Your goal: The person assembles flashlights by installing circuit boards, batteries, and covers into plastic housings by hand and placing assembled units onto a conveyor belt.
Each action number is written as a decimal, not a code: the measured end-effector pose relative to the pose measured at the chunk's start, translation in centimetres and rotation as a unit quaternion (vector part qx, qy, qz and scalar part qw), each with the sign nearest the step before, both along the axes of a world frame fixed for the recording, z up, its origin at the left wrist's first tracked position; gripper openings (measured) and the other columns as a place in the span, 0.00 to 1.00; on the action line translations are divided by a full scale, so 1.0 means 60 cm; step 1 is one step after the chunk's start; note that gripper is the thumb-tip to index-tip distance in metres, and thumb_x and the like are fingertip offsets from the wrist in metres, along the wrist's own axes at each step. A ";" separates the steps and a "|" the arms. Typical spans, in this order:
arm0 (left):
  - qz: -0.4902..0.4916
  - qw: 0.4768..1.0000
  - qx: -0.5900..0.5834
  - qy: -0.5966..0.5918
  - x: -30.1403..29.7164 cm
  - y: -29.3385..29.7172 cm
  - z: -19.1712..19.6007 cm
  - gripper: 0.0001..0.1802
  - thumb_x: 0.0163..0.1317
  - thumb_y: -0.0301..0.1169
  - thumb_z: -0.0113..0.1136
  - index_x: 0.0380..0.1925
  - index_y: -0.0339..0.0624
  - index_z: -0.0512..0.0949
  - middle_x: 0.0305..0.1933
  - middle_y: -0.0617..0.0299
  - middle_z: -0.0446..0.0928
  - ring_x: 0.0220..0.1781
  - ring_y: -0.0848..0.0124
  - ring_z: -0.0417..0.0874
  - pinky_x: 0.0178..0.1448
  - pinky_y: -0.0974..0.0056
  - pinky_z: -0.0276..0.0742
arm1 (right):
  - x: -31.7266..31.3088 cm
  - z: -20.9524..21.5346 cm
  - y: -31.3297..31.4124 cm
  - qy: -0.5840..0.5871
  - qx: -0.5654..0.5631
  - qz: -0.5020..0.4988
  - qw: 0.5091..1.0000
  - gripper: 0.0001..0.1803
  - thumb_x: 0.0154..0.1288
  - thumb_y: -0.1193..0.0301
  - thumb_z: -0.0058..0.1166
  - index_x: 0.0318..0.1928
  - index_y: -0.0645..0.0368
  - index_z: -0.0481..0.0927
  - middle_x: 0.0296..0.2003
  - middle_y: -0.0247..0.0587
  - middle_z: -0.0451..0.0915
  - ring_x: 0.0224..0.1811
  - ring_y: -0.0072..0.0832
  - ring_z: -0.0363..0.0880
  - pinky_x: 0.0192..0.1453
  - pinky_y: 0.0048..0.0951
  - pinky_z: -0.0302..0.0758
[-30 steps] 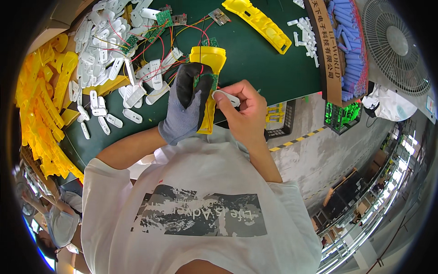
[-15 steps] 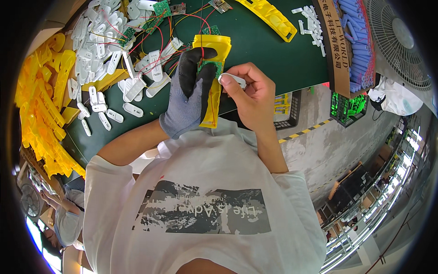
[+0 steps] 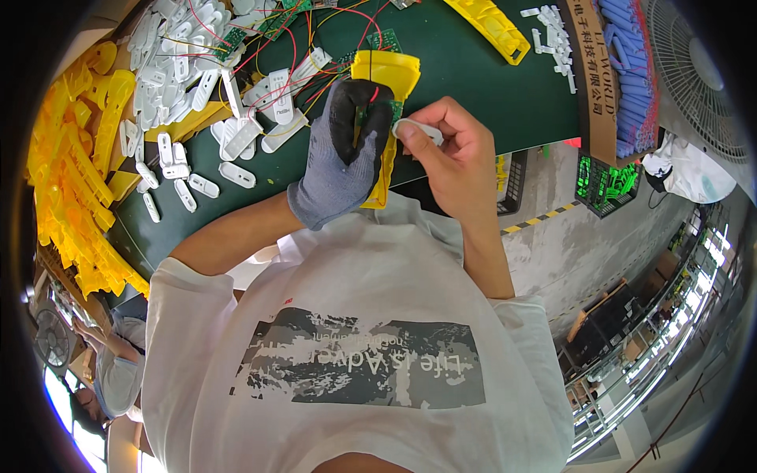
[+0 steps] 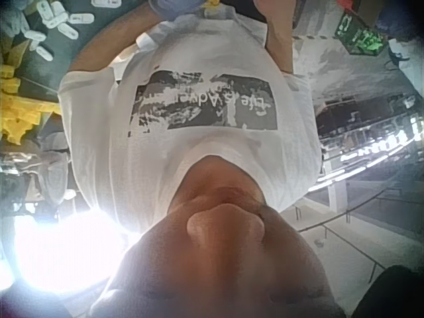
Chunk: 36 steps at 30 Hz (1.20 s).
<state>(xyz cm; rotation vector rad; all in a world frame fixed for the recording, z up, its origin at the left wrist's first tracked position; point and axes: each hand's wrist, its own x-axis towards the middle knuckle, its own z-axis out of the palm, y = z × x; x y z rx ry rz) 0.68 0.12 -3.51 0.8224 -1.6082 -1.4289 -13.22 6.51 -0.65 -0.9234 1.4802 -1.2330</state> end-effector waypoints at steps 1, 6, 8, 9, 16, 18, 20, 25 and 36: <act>0.000 1.000 -0.003 0.004 -0.001 0.000 0.002 0.11 0.62 0.23 0.55 0.44 0.34 0.70 0.32 0.47 0.75 0.30 0.54 0.80 0.33 0.60 0.74 | 0.003 0.000 0.002 0.009 0.010 -0.010 1.000 0.06 0.66 0.75 0.57 0.36 0.65 0.76 0.30 0.34 0.80 0.30 0.14 0.75 0.32 0.16 0.72; -0.012 0.999 -0.021 -0.030 0.006 -0.001 -0.003 0.11 0.61 0.23 0.54 0.43 0.35 0.70 0.35 0.46 0.75 0.32 0.51 0.80 0.36 0.58 0.75 | 0.025 0.016 0.007 0.012 0.027 -0.090 0.996 0.06 0.63 0.77 0.59 0.37 0.65 0.76 0.28 0.37 0.80 0.25 0.13 0.74 0.27 0.15 0.69; -0.015 0.998 0.053 -0.006 0.004 0.002 0.004 0.10 0.62 0.24 0.54 0.43 0.34 0.70 0.35 0.46 0.75 0.32 0.53 0.81 0.36 0.58 0.75 | 0.012 0.006 0.021 0.013 -0.036 -0.098 0.994 0.06 0.61 0.79 0.59 0.37 0.65 0.76 0.28 0.38 0.81 0.24 0.13 0.74 0.25 0.15 0.68; -0.023 0.991 0.133 0.013 0.001 0.001 0.006 0.10 0.63 0.24 0.53 0.43 0.34 0.70 0.35 0.46 0.76 0.32 0.54 0.81 0.37 0.59 0.76 | 0.005 0.002 0.025 0.008 -0.091 -0.109 0.990 0.06 0.60 0.81 0.59 0.37 0.65 0.76 0.28 0.39 0.81 0.22 0.14 0.73 0.23 0.15 0.67; -0.028 0.988 0.148 0.021 0.003 -0.001 0.011 0.14 0.64 0.25 0.52 0.48 0.32 0.69 0.35 0.46 0.76 0.33 0.54 0.81 0.39 0.59 0.76 | -0.003 0.008 0.022 -0.083 -0.022 -0.056 0.995 0.05 0.61 0.78 0.61 0.36 0.66 0.79 0.26 0.39 0.81 0.24 0.18 0.79 0.27 0.16 0.74; -0.031 0.993 0.110 0.017 0.003 -0.004 0.004 0.14 0.63 0.25 0.52 0.48 0.31 0.69 0.35 0.45 0.76 0.34 0.52 0.81 0.39 0.59 0.75 | -0.012 -0.002 0.019 -0.092 0.007 -0.037 0.995 0.05 0.61 0.78 0.61 0.35 0.66 0.79 0.26 0.38 0.81 0.23 0.17 0.78 0.26 0.16 0.74; -0.036 0.996 0.076 0.010 0.005 -0.006 0.004 0.14 0.63 0.25 0.52 0.48 0.31 0.69 0.36 0.44 0.75 0.34 0.51 0.80 0.39 0.59 0.75 | -0.018 -0.008 0.015 -0.104 0.038 -0.020 0.994 0.05 0.61 0.77 0.61 0.35 0.66 0.79 0.25 0.37 0.81 0.23 0.16 0.77 0.26 0.16 0.73; -0.038 0.996 0.082 0.018 0.002 -0.004 0.004 0.13 0.62 0.24 0.53 0.47 0.33 0.70 0.36 0.44 0.75 0.35 0.49 0.79 0.39 0.57 0.75 | -0.013 -0.013 0.003 -0.030 -0.018 0.000 0.999 0.07 0.62 0.77 0.60 0.39 0.65 0.77 0.24 0.31 0.77 0.24 0.12 0.72 0.30 0.14 0.69; -0.019 0.999 0.028 0.027 0.001 0.006 -0.003 0.12 0.62 0.24 0.54 0.46 0.34 0.70 0.37 0.44 0.74 0.36 0.47 0.77 0.39 0.55 0.73 | 0.026 -0.013 0.018 -0.015 -0.061 -0.054 0.997 0.23 0.63 0.84 0.55 0.58 0.71 0.71 0.43 0.41 0.78 0.43 0.21 0.78 0.49 0.21 0.76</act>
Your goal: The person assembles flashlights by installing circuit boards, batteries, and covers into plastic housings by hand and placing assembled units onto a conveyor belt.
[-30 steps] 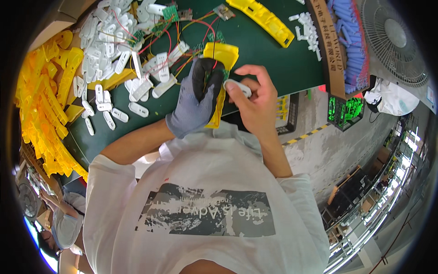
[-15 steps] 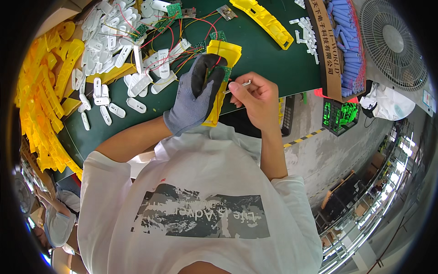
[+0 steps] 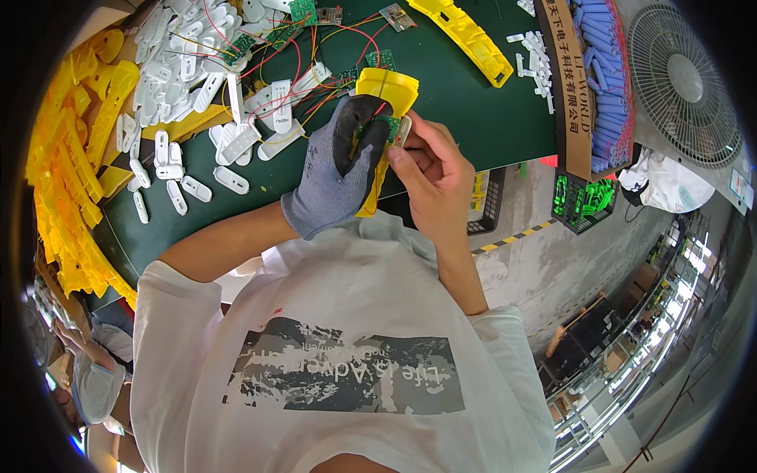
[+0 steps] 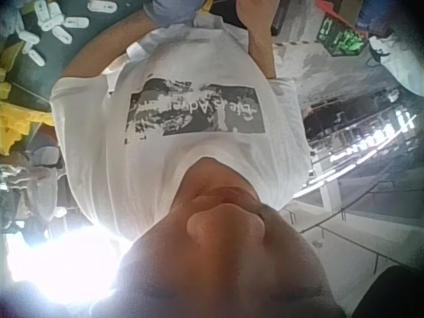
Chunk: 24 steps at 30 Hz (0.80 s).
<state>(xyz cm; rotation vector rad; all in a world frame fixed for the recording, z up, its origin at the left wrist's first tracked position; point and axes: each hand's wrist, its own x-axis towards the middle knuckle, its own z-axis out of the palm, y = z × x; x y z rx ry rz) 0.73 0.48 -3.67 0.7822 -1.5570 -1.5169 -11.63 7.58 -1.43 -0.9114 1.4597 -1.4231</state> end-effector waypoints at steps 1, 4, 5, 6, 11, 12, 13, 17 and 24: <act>-0.001 1.000 -0.003 -0.008 0.000 0.001 0.000 0.12 0.62 0.24 0.54 0.46 0.34 0.70 0.37 0.44 0.73 0.37 0.47 0.77 0.39 0.54 0.73 | 0.002 0.001 0.001 0.022 -0.014 -0.003 1.000 0.24 0.62 0.86 0.54 0.60 0.71 0.70 0.47 0.44 0.77 0.47 0.24 0.79 0.53 0.23 0.77; 0.012 0.999 -0.036 -0.020 -0.001 0.002 -0.006 0.12 0.62 0.23 0.54 0.46 0.34 0.70 0.37 0.44 0.73 0.37 0.47 0.77 0.39 0.54 0.73 | 0.001 0.002 0.004 0.001 -0.016 0.007 1.000 0.24 0.62 0.88 0.53 0.59 0.71 0.71 0.53 0.48 0.75 0.51 0.27 0.79 0.57 0.26 0.77; 0.011 0.999 -0.034 -0.021 -0.002 0.002 -0.008 0.12 0.62 0.23 0.54 0.46 0.34 0.70 0.37 0.44 0.73 0.37 0.47 0.77 0.39 0.54 0.73 | 0.002 0.001 0.004 0.000 -0.014 0.006 1.000 0.24 0.62 0.88 0.53 0.59 0.71 0.71 0.53 0.48 0.75 0.51 0.27 0.79 0.57 0.26 0.77; 0.020 0.999 -0.033 -0.010 -0.004 0.003 -0.009 0.12 0.61 0.23 0.54 0.46 0.34 0.70 0.37 0.44 0.72 0.37 0.47 0.76 0.39 0.54 0.73 | 0.002 -0.002 0.003 0.027 -0.027 0.009 0.999 0.23 0.62 0.88 0.53 0.59 0.70 0.72 0.53 0.48 0.75 0.51 0.27 0.79 0.57 0.25 0.77; 0.032 0.999 -0.042 -0.010 -0.004 0.003 -0.007 0.13 0.61 0.21 0.53 0.46 0.33 0.69 0.37 0.45 0.72 0.36 0.47 0.76 0.39 0.54 0.72 | 0.004 0.003 0.000 0.060 -0.036 0.010 0.998 0.23 0.62 0.87 0.53 0.59 0.68 0.73 0.55 0.48 0.75 0.51 0.26 0.78 0.56 0.24 0.77; 0.032 0.998 -0.059 -0.022 0.000 0.004 -0.007 0.13 0.61 0.21 0.53 0.46 0.33 0.69 0.37 0.45 0.72 0.36 0.47 0.76 0.39 0.54 0.72 | 0.009 0.007 0.000 0.060 -0.023 0.002 0.998 0.23 0.62 0.87 0.53 0.59 0.68 0.73 0.55 0.48 0.75 0.50 0.25 0.78 0.55 0.24 0.77; 0.032 0.996 -0.075 -0.033 0.001 0.005 -0.006 0.13 0.61 0.20 0.52 0.46 0.33 0.69 0.37 0.44 0.72 0.36 0.47 0.76 0.38 0.54 0.72 | 0.010 0.009 0.000 0.063 -0.010 -0.005 0.998 0.23 0.62 0.88 0.53 0.59 0.68 0.73 0.55 0.48 0.75 0.50 0.25 0.78 0.54 0.23 0.77; 0.035 0.998 -0.046 -0.019 0.004 0.010 -0.002 0.13 0.61 0.20 0.51 0.47 0.34 0.69 0.38 0.44 0.71 0.36 0.46 0.76 0.38 0.54 0.73 | 0.011 0.009 0.003 0.054 -0.013 0.010 0.998 0.22 0.64 0.86 0.52 0.59 0.68 0.74 0.55 0.48 0.76 0.48 0.23 0.79 0.51 0.21 0.77; 0.025 0.999 -0.006 -0.024 0.007 0.016 0.003 0.14 0.62 0.22 0.51 0.48 0.35 0.68 0.38 0.44 0.71 0.36 0.46 0.76 0.37 0.54 0.73 | 0.022 0.024 0.007 0.314 0.010 0.026 0.949 0.20 0.65 0.79 0.55 0.58 0.68 0.74 0.53 0.50 0.78 0.45 0.24 0.81 0.47 0.19 0.75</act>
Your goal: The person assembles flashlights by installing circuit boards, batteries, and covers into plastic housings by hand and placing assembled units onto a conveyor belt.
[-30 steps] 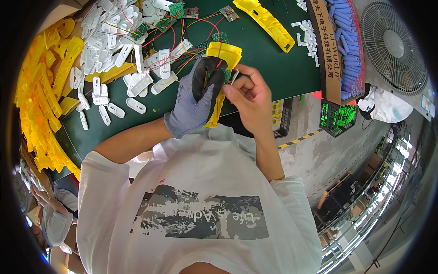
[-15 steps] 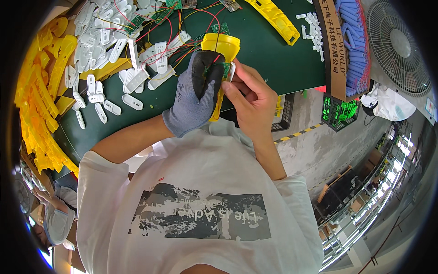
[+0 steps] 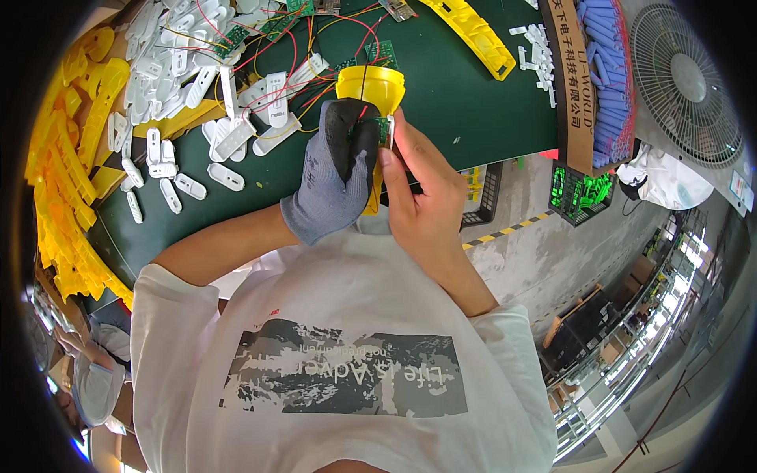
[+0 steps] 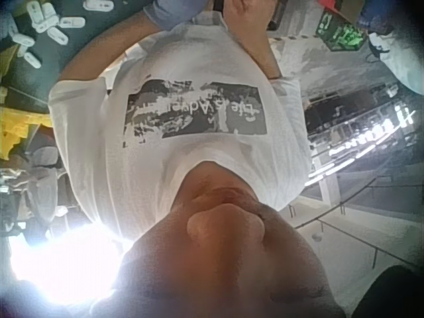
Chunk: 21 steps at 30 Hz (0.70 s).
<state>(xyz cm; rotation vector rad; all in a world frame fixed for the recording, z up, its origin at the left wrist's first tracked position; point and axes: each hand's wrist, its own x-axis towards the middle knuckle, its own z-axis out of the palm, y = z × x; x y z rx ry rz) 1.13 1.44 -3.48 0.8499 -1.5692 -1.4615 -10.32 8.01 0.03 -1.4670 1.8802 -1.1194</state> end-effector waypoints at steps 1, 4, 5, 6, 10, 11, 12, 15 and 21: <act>0.006 1.000 0.006 0.003 -0.001 -0.001 -0.002 0.13 0.62 0.22 0.51 0.48 0.35 0.68 0.38 0.44 0.71 0.36 0.46 0.76 0.38 0.54 0.73 | 0.000 -0.002 -0.003 0.023 -0.014 0.001 1.000 0.20 0.64 0.79 0.55 0.57 0.69 0.75 0.53 0.50 0.78 0.46 0.24 0.81 0.47 0.20 0.75; 0.030 0.999 -0.039 0.017 -0.004 -0.002 -0.001 0.13 0.62 0.22 0.52 0.47 0.35 0.68 0.39 0.44 0.71 0.36 0.46 0.76 0.38 0.54 0.73 | 0.005 0.005 -0.009 -0.061 0.017 -0.040 0.997 0.18 0.65 0.80 0.55 0.56 0.69 0.76 0.54 0.51 0.78 0.49 0.26 0.80 0.49 0.20 0.76; 0.030 0.999 -0.039 0.018 -0.004 -0.002 -0.003 0.13 0.62 0.22 0.52 0.47 0.35 0.68 0.39 0.44 0.71 0.36 0.46 0.76 0.38 0.54 0.73 | 0.005 -0.001 -0.009 -0.060 0.017 -0.040 0.997 0.18 0.65 0.80 0.55 0.56 0.69 0.76 0.54 0.51 0.78 0.49 0.26 0.80 0.49 0.20 0.76; 0.025 0.999 -0.028 0.019 -0.005 -0.002 -0.006 0.13 0.62 0.22 0.52 0.47 0.36 0.69 0.39 0.44 0.71 0.36 0.46 0.76 0.38 0.54 0.73 | 0.003 -0.011 -0.009 -0.128 -0.022 -0.043 0.991 0.18 0.65 0.80 0.55 0.55 0.69 0.76 0.53 0.51 0.77 0.49 0.26 0.80 0.50 0.21 0.77; 0.014 0.999 -0.027 0.029 -0.002 -0.001 -0.009 0.12 0.62 0.23 0.53 0.46 0.36 0.70 0.39 0.45 0.71 0.38 0.46 0.76 0.40 0.53 0.73 | 0.001 -0.017 -0.004 -0.216 -0.062 -0.041 0.973 0.15 0.65 0.82 0.54 0.53 0.69 0.78 0.53 0.52 0.77 0.50 0.28 0.78 0.52 0.22 0.78; 0.012 0.999 -0.027 0.029 -0.001 -0.002 -0.009 0.12 0.62 0.23 0.53 0.46 0.36 0.70 0.39 0.45 0.71 0.38 0.46 0.76 0.40 0.53 0.73 | 0.001 -0.017 -0.004 -0.216 -0.062 -0.044 0.974 0.15 0.65 0.82 0.54 0.53 0.69 0.78 0.53 0.52 0.77 0.50 0.28 0.78 0.52 0.22 0.78; 0.011 0.999 -0.029 0.030 -0.001 -0.003 -0.009 0.12 0.62 0.23 0.54 0.46 0.36 0.70 0.39 0.44 0.71 0.38 0.46 0.76 0.40 0.54 0.73 | 0.003 -0.016 -0.004 -0.218 -0.050 -0.053 0.973 0.15 0.65 0.81 0.55 0.52 0.69 0.78 0.53 0.52 0.77 0.50 0.27 0.78 0.51 0.21 0.77; 0.009 0.999 -0.034 0.026 -0.002 -0.006 -0.009 0.12 0.62 0.24 0.54 0.46 0.36 0.70 0.39 0.44 0.71 0.38 0.46 0.76 0.40 0.53 0.73 | 0.003 -0.021 -0.002 -0.223 -0.041 -0.069 0.971 0.15 0.65 0.81 0.55 0.52 0.69 0.78 0.52 0.51 0.78 0.48 0.25 0.79 0.49 0.20 0.77; -0.002 0.997 -0.070 0.017 -0.002 -0.010 -0.011 0.13 0.62 0.24 0.53 0.47 0.36 0.70 0.39 0.44 0.71 0.38 0.45 0.75 0.40 0.52 0.72 | 0.006 -0.018 -0.003 -0.203 -0.043 -0.085 0.975 0.15 0.65 0.82 0.54 0.52 0.67 0.79 0.49 0.48 0.81 0.44 0.21 0.79 0.44 0.18 0.76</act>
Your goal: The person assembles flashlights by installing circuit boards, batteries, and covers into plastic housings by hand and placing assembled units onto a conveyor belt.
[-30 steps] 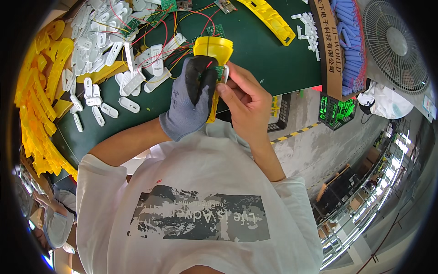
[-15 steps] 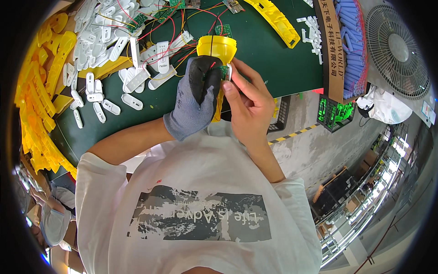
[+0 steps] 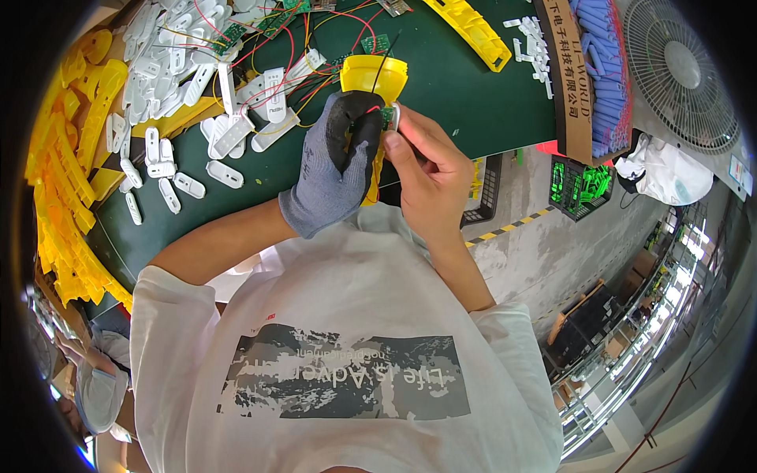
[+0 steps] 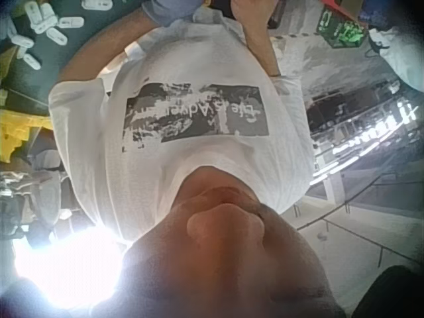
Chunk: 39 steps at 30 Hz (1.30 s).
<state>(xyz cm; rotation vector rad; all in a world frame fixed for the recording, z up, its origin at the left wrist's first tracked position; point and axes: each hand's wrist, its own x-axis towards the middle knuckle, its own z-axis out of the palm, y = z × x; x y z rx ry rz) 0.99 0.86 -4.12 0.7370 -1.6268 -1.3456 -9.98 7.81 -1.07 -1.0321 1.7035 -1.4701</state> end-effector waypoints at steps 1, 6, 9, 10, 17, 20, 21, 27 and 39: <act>-0.001 1.000 -0.013 -0.005 0.000 0.000 0.000 0.13 0.62 0.24 0.53 0.47 0.36 0.70 0.39 0.43 0.71 0.37 0.45 0.75 0.39 0.52 0.72 | 0.002 0.005 -0.002 0.003 0.011 0.001 1.000 0.15 0.65 0.82 0.54 0.52 0.67 0.79 0.49 0.48 0.81 0.44 0.21 0.80 0.44 0.18 0.76; -0.001 1.000 0.006 -0.028 0.000 0.006 0.000 0.12 0.62 0.24 0.52 0.46 0.35 0.70 0.38 0.42 0.70 0.37 0.44 0.74 0.38 0.50 0.71 | 0.012 0.016 -0.004 0.169 0.019 0.011 0.985 0.16 0.63 0.84 0.54 0.52 0.68 0.79 0.47 0.48 0.82 0.41 0.19 0.80 0.41 0.17 0.76; 0.001 1.000 -0.008 -0.015 -0.002 0.005 -0.001 0.12 0.62 0.23 0.51 0.45 0.35 0.69 0.37 0.42 0.70 0.38 0.44 0.74 0.38 0.50 0.70 | 0.009 -0.005 0.001 0.197 -0.038 0.014 0.980 0.16 0.62 0.84 0.54 0.52 0.68 0.79 0.46 0.48 0.82 0.39 0.18 0.80 0.39 0.16 0.76; -0.001 1.000 -0.012 -0.009 -0.001 0.007 0.000 0.11 0.62 0.23 0.51 0.45 0.34 0.69 0.37 0.42 0.70 0.37 0.44 0.74 0.38 0.50 0.70 | 0.008 -0.007 0.003 0.227 -0.055 0.011 0.972 0.16 0.63 0.84 0.54 0.52 0.68 0.79 0.46 0.48 0.82 0.38 0.18 0.80 0.38 0.16 0.75; 0.014 1.000 0.018 0.000 -0.006 0.005 0.000 0.12 0.60 0.22 0.52 0.45 0.34 0.69 0.38 0.43 0.70 0.37 0.45 0.74 0.37 0.50 0.70 | 0.015 -0.012 -0.004 0.163 -0.031 -0.017 0.986 0.16 0.63 0.84 0.53 0.52 0.68 0.79 0.47 0.47 0.82 0.42 0.22 0.80 0.44 0.20 0.76; -0.003 1.000 -0.009 -0.025 -0.001 0.006 0.002 0.13 0.59 0.23 0.52 0.45 0.35 0.69 0.39 0.43 0.70 0.37 0.44 0.74 0.37 0.50 0.71 | 0.010 -0.017 -0.001 0.177 -0.046 -0.018 0.983 0.16 0.62 0.84 0.54 0.51 0.69 0.79 0.47 0.48 0.82 0.43 0.26 0.82 0.44 0.21 0.76; -0.004 1.000 -0.008 -0.026 0.002 0.006 0.001 0.13 0.59 0.23 0.52 0.45 0.35 0.69 0.39 0.43 0.70 0.37 0.44 0.74 0.37 0.50 0.71 | 0.008 -0.012 -0.006 0.226 -0.057 0.006 0.972 0.16 0.61 0.84 0.54 0.50 0.70 0.79 0.46 0.50 0.82 0.43 0.30 0.83 0.45 0.23 0.77; 0.052 0.996 -0.071 -0.017 0.003 -0.001 0.005 0.14 0.59 0.22 0.51 0.46 0.34 0.69 0.40 0.41 0.69 0.38 0.41 0.73 0.39 0.50 0.71 | -0.010 0.024 -0.024 0.326 -0.070 0.098 0.938 0.15 0.58 0.84 0.56 0.48 0.72 0.79 0.45 0.56 0.82 0.43 0.41 0.85 0.48 0.29 0.78; 0.111 0.980 0.142 0.088 -0.014 -0.025 0.098 0.37 0.68 0.22 0.50 0.73 0.44 0.46 0.68 0.57 0.62 0.58 0.73 0.69 0.62 0.67 0.66 | 0.030 -0.005 -0.002 -0.202 -0.018 0.097 0.974 0.29 0.65 0.74 0.53 0.65 0.62 0.60 0.47 0.44 0.76 0.43 0.24 0.77 0.49 0.26 0.75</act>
